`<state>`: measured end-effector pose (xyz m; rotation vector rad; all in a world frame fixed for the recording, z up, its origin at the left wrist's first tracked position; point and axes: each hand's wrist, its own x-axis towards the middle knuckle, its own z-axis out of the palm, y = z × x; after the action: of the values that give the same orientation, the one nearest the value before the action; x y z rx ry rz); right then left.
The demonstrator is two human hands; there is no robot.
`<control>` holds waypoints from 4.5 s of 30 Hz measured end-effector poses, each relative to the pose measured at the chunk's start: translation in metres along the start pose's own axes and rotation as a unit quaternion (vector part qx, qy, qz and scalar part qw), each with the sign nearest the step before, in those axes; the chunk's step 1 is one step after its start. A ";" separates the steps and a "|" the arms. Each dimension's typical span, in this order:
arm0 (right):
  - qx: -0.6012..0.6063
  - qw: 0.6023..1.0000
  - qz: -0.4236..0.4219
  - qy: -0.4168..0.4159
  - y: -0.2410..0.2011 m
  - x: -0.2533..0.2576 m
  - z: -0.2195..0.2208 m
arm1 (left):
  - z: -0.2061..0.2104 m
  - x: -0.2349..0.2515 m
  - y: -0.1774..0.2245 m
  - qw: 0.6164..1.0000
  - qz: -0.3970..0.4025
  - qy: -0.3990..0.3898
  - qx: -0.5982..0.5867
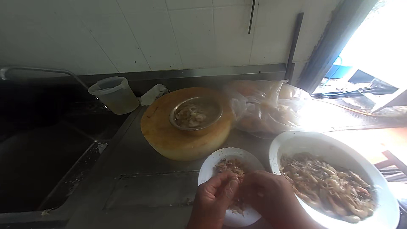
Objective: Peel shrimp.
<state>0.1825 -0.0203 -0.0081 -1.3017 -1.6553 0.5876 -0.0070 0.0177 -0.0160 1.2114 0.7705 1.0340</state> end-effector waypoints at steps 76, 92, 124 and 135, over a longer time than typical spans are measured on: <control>-0.308 0.889 0.211 -0.265 0.047 0.058 -0.165 | 0.006 0.015 0.021 0.867 0.139 -0.103 0.467; 0.251 0.931 0.191 -0.183 -0.013 0.081 -0.069 | 0.019 0.037 0.032 0.996 -0.014 -0.058 0.067; 0.238 0.970 0.041 -0.029 -0.010 0.034 -0.025 | -0.021 0.016 0.022 0.990 -0.125 -0.039 0.043; -0.013 0.995 0.062 -0.072 -0.010 0.017 0.001 | -0.004 0.014 0.017 0.975 -0.175 0.046 -0.126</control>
<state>0.1769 -0.0079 0.0054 -1.4168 -1.7117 0.7499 -0.0089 0.0327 0.0009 0.7811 0.8614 0.8686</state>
